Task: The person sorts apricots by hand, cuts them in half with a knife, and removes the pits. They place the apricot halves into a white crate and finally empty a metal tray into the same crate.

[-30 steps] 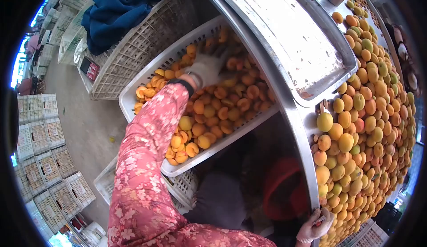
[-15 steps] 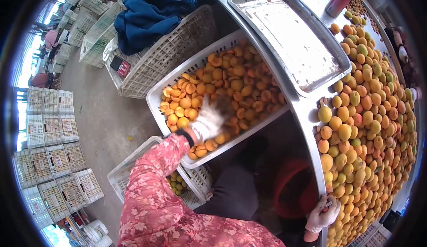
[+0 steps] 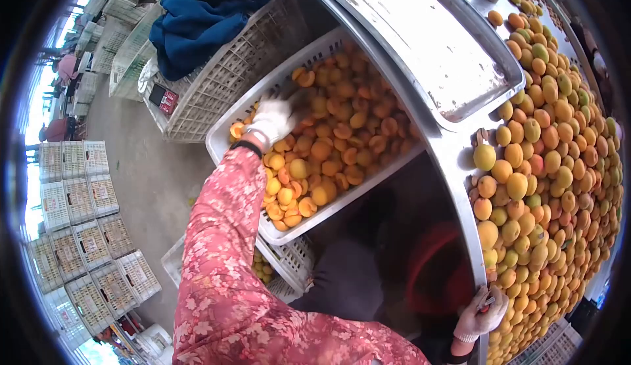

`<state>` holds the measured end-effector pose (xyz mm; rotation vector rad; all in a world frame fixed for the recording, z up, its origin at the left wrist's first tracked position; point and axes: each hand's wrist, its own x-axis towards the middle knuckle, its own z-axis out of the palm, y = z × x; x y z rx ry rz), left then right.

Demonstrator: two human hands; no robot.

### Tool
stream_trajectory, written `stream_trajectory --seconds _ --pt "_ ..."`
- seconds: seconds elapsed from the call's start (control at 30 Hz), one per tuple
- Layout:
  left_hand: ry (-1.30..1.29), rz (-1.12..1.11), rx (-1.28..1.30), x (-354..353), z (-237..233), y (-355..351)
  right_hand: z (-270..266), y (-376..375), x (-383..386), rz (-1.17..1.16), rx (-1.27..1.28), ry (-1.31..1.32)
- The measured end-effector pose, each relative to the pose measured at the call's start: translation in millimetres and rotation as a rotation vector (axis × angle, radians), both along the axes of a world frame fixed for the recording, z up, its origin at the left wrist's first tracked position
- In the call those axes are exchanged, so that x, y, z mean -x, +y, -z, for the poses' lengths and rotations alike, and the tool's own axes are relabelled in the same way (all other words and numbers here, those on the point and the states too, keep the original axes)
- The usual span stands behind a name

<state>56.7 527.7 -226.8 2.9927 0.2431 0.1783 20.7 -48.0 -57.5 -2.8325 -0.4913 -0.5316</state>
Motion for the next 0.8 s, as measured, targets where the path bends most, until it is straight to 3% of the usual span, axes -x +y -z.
stream_trajectory --seconds 0.1,0.17,0.23,0.37,0.57,0.67,0.73,0.8 --pt "0.237 0.050 0.048 67 -31 -11 2 -1 2 0.003 -0.004 0.010" --pt "0.066 0.012 0.003 98 -19 -32 -1 1 0 -0.029 0.006 -0.029" --pt "0.161 -0.087 0.084 113 -23 -60 3 -6 1 -0.008 0.005 -0.024" --pt "0.112 -0.101 0.207 147 -35 -105 6 -6 -1 -0.015 0.004 -0.064" --pt "0.229 0.074 0.123 98 -13 -97 0 1 0 -0.023 -0.020 -0.012" --pt "0.227 -0.070 0.185 54 -19 -87 -2 1 0 -0.012 -0.016 -0.008" --pt "0.204 -0.297 0.252 25 -23 -87 -4 7 -1 -0.034 -0.018 -0.021" --pt "0.122 -0.284 0.275 -7 -13 -87 0 0 2 -0.002 -0.038 0.022"
